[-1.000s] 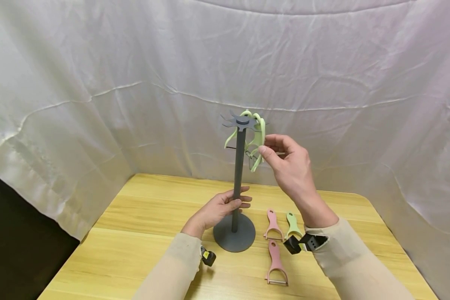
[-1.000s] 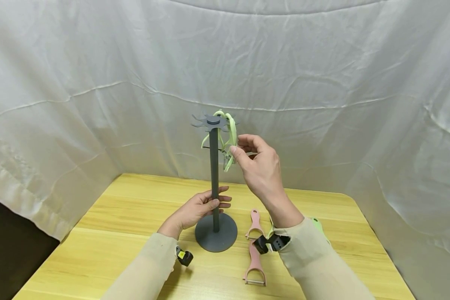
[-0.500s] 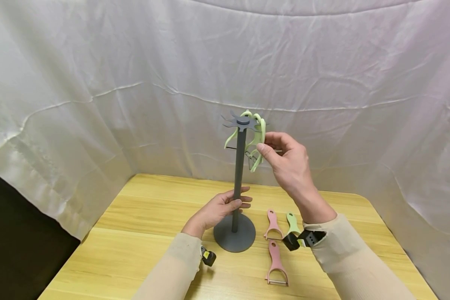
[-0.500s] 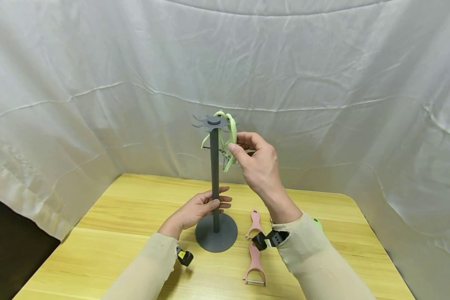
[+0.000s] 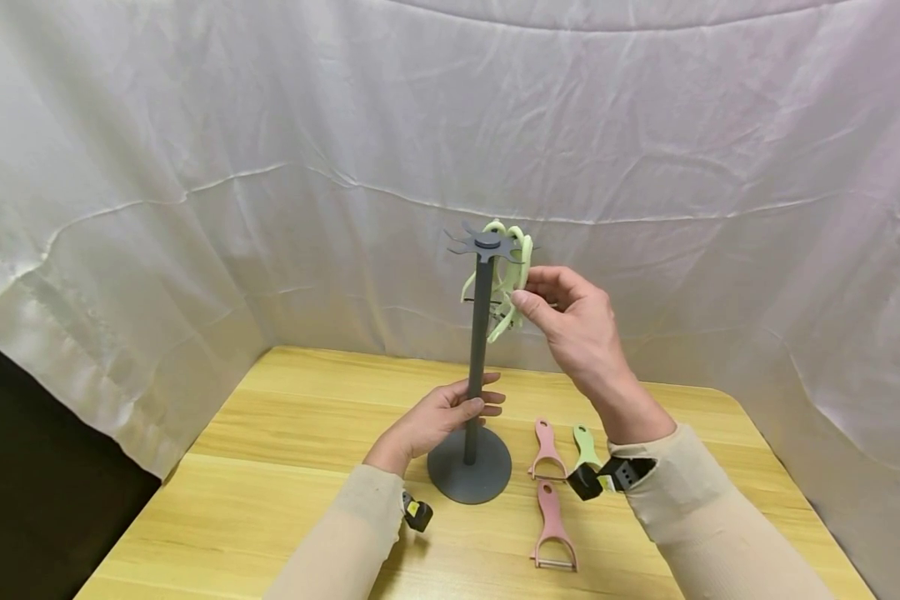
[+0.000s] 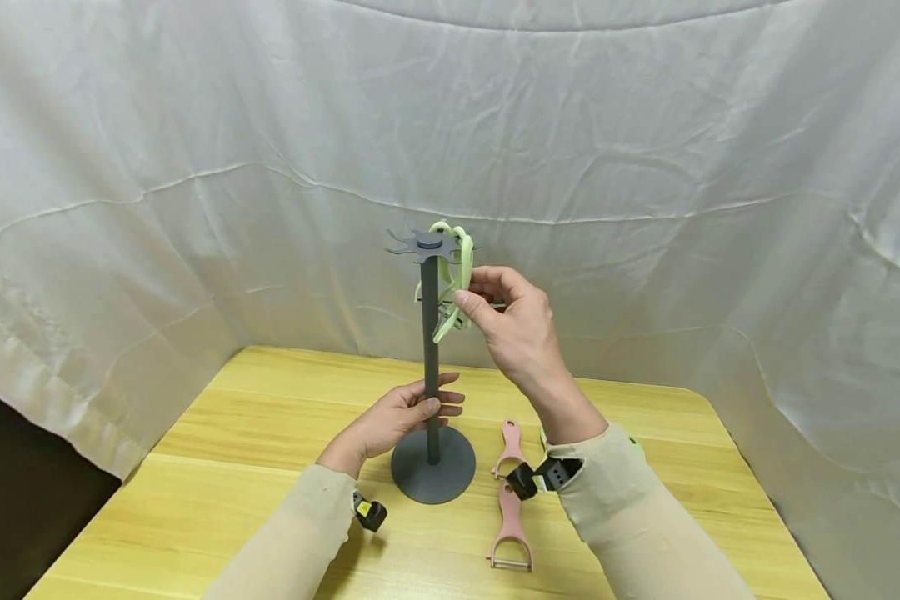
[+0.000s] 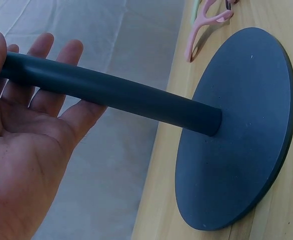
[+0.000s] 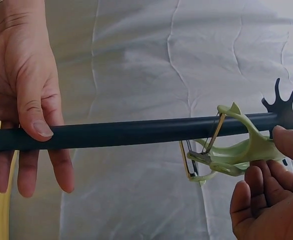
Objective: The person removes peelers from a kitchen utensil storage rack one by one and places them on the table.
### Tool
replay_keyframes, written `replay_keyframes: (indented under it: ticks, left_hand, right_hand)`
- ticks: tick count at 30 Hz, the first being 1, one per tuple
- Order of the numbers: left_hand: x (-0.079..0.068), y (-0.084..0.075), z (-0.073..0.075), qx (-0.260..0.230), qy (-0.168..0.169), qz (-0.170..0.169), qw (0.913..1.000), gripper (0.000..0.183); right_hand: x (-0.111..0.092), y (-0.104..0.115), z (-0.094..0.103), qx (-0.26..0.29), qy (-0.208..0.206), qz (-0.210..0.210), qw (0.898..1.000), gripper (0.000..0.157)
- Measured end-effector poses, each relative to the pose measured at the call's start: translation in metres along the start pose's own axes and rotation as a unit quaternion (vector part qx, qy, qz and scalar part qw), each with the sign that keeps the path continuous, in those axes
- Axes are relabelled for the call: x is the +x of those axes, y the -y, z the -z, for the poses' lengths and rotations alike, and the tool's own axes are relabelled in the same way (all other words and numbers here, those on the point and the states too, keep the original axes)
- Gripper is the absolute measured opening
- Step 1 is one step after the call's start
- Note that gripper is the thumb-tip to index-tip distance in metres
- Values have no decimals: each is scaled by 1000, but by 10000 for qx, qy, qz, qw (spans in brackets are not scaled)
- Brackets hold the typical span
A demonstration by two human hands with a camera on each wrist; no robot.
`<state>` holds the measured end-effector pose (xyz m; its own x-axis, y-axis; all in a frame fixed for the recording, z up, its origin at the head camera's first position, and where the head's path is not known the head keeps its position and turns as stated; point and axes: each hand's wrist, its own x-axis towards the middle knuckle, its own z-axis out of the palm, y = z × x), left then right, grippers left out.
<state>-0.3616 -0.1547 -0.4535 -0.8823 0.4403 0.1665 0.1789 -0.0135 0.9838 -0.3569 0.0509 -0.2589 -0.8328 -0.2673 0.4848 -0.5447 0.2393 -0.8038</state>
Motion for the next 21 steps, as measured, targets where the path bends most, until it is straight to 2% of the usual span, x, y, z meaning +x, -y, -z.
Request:
replay_keyframes:
  ticks: [21]
  left_hand:
    - [0,0,-2,39,-79,54,9999,50]
  right_hand:
    - [-2,0,4,214,-243,232,9992,30]
